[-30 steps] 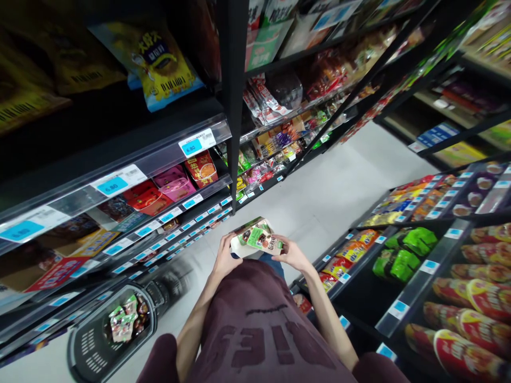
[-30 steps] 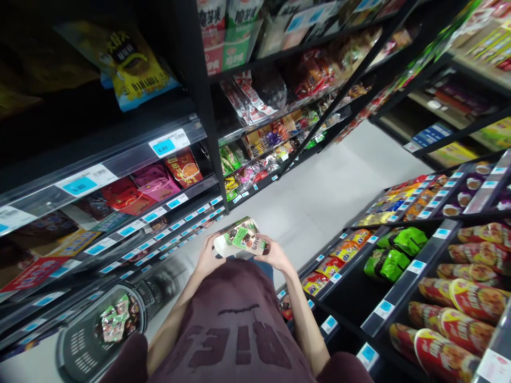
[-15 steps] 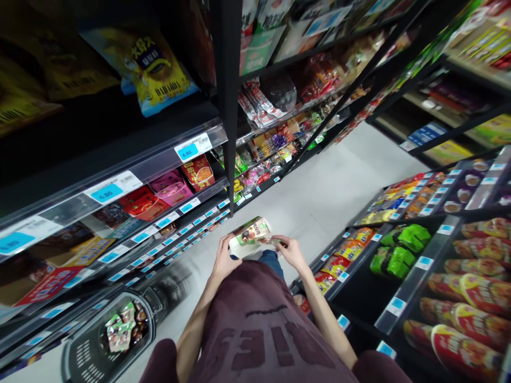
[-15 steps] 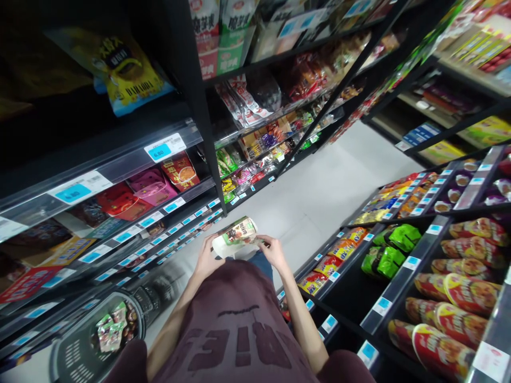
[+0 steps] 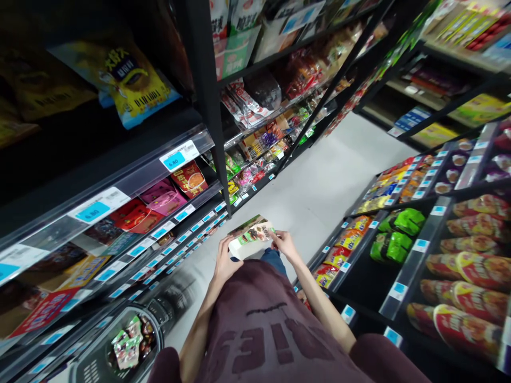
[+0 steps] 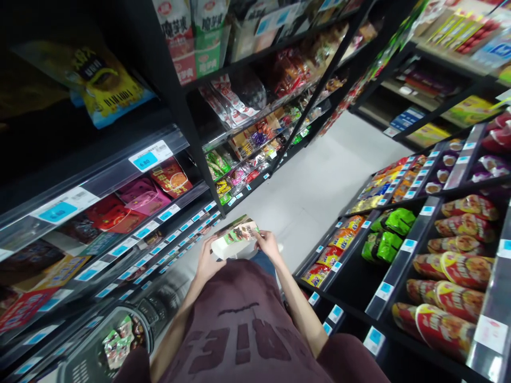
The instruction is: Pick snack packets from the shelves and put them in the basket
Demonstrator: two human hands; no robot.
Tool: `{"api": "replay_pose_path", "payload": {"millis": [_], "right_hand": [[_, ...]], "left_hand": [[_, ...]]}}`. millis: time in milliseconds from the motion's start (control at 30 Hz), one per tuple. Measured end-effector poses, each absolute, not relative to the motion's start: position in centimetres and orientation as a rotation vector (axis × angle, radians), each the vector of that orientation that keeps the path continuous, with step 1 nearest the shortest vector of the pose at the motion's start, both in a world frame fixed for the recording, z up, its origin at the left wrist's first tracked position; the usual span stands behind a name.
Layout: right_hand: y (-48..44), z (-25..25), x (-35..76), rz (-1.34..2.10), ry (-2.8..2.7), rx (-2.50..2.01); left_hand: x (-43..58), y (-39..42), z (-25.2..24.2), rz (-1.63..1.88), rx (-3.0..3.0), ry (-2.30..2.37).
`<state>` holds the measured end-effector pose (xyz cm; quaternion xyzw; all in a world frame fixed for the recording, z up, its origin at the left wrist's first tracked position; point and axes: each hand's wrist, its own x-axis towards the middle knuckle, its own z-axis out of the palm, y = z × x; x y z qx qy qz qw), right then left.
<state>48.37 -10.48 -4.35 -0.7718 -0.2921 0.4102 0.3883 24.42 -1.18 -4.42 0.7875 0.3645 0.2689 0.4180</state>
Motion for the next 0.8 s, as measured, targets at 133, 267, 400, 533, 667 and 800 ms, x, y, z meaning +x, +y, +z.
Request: {"api": "replay_pose_path", "payload": {"millis": [133, 267, 400, 533, 667, 800], "right_hand": [[-9.7, -4.6, 48.2, 1.059, -0.924, -2.086], [-8.7, -4.2, 47.8, 0.987, -1.016, -2.207], [-7.7, -3.9, 47.2, 0.843, -1.048, -2.416], [-7.3, -3.4, 46.9, 0.756, -1.045, -2.546], [-7.7, -3.0, 46.9, 0.666, -1.129, -2.501], [-8.3, -3.5, 46.4, 0.558, -1.238, -2.378]], "left_hand": [[24.6, -1.1, -3.9, 0.691, 2.016, 0.878], [24.8, -1.1, -3.6, 0.693, 2.035, 0.872], [25.0, -1.2, -3.5, 0.651, 2.048, 0.863], [25.0, -1.4, -3.4, 0.642, 2.062, 0.866], [24.9, -1.6, -3.4, 0.641, 2.082, 0.853], [25.0, -1.7, -3.2, 0.659, 2.092, 0.844]]}}
